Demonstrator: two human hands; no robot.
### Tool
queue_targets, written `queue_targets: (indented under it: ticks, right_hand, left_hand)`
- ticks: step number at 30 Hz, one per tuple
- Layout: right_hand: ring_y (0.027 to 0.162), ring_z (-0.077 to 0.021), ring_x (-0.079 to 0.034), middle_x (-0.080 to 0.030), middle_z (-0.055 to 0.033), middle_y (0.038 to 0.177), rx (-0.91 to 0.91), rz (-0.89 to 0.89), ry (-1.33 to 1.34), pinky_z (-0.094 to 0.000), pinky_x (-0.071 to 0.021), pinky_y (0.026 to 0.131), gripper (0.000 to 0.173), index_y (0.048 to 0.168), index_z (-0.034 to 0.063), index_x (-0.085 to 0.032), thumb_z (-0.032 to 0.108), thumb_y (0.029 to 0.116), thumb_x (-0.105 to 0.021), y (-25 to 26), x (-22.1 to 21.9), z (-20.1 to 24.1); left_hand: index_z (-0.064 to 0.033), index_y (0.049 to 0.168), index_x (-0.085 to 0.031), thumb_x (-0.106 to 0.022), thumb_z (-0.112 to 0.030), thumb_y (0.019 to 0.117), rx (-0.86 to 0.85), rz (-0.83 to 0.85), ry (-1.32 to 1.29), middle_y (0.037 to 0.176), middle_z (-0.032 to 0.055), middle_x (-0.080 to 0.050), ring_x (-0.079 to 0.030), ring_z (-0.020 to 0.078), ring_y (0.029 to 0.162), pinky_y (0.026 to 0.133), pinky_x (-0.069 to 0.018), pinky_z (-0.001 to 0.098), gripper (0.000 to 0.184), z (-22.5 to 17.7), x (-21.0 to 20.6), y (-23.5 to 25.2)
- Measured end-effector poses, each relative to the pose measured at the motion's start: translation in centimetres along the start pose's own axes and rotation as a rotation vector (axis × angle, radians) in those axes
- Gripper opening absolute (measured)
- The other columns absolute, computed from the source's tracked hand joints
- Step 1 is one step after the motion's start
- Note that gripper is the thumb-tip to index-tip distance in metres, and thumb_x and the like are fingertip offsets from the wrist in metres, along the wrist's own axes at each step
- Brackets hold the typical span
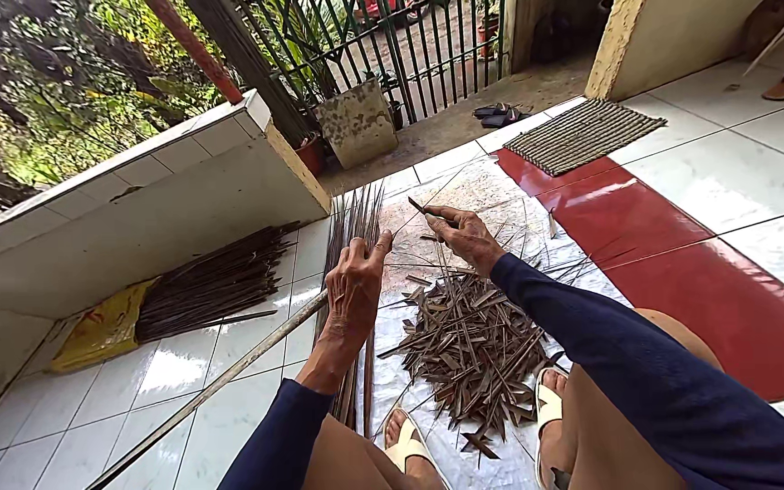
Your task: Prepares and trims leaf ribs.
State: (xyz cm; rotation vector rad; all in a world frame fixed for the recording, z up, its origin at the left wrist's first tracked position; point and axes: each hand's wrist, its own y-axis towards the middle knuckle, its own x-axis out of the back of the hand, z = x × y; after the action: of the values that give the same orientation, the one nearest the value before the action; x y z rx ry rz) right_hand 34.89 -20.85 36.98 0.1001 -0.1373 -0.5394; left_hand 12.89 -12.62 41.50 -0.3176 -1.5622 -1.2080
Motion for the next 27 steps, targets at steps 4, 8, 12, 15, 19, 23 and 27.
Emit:
queue_targets:
  ticks: [4,8,12,15,19,23,27]
  right_hand:
    - [0.055,-0.0115,-0.048,-0.064,-0.0014,0.074,-0.021,-0.043,-0.007,-0.0311,-0.0404,0.053,0.034,0.136,0.0227,-0.069,0.034,0.1064,-0.057,0.4,0.4,-0.3]
    - [0.056,-0.0120,-0.048,-0.066,-0.0018,0.078,-0.052,-0.072,-0.021,-0.0316,-0.0411,0.054,0.033,0.136,0.0232,-0.068,0.033,0.1063,-0.058,0.7,0.6,-0.4]
    - [0.056,-0.0119,-0.047,-0.065,-0.0027,0.078,-0.075,-0.088,0.012,-0.0305,-0.0394,0.053,0.033,0.136,0.0211,-0.068,0.031,0.1063,-0.058,0.9,0.8,-0.5]
    - [0.055,-0.0119,-0.046,-0.064,-0.0026,0.078,-0.105,-0.071,0.007,-0.0307,-0.0390,0.052,0.033,0.136,0.0217,-0.068,0.031,0.1062,-0.058,1.0,1.0,-0.5]
    - [0.055,-0.0123,-0.047,-0.063,-0.0025,0.078,-0.131,-0.081,-0.009,-0.0320,-0.0392,0.053,0.032,0.135,0.0228,-0.069,0.032,0.1063,-0.057,1.3,0.9,-0.8]
    - [0.057,-0.0120,-0.049,-0.065,-0.0042,0.082,-0.174,-0.095,0.040,-0.0300,-0.0422,0.054,0.033,0.136,0.0206,-0.068,0.031,0.1067,-0.057,1.5,1.3,-0.9]
    - [0.058,-0.0135,-0.049,-0.064,-0.0051,0.081,-0.205,-0.131,0.002,-0.0332,-0.0433,0.056,0.034,0.138,0.0213,-0.067,0.031,0.1072,-0.056,2.1,1.8,-2.0]
  left_hand:
    - [-0.0307,0.140,-0.066,-0.061,-0.012,0.1015,0.002,0.003,-0.007,0.092,0.0120,-0.061,-0.064,0.0265,0.074,0.055,-0.0504,0.0395,0.043,0.0,0.2,0.0]
    - [-0.0309,0.140,-0.065,-0.060,-0.012,0.1023,-0.007,0.002,-0.012,0.091,0.0116,-0.060,-0.063,0.0269,0.074,0.055,-0.0499,0.0394,0.042,-0.1,0.5,-0.1]
    - [-0.0314,0.141,-0.064,-0.060,-0.012,0.1026,-0.015,0.018,-0.014,0.091,0.0118,-0.059,-0.063,0.0269,0.075,0.056,-0.0499,0.0399,0.043,-0.1,0.6,-0.2]
    - [-0.0319,0.141,-0.065,-0.060,-0.012,0.1020,-0.018,0.010,-0.004,0.091,0.0115,-0.059,-0.062,0.0267,0.075,0.055,-0.0491,0.0389,0.044,-0.1,0.6,-0.2]
    - [-0.0324,0.140,-0.065,-0.060,-0.011,0.1018,-0.019,0.014,0.010,0.091,0.0112,-0.060,-0.063,0.0266,0.075,0.055,-0.0491,0.0391,0.044,-0.1,0.7,-0.3]
    - [-0.0315,0.139,-0.066,-0.060,-0.012,0.1019,-0.031,0.000,-0.004,0.091,0.0112,-0.060,-0.063,0.0262,0.074,0.055,-0.0489,0.0386,0.042,0.0,0.8,-0.4]
    - [-0.0312,0.139,-0.066,-0.059,-0.014,0.1030,-0.028,0.011,-0.021,0.092,0.0115,-0.062,-0.064,0.0262,0.074,0.056,-0.0502,0.0395,0.040,0.2,1.0,-0.6]
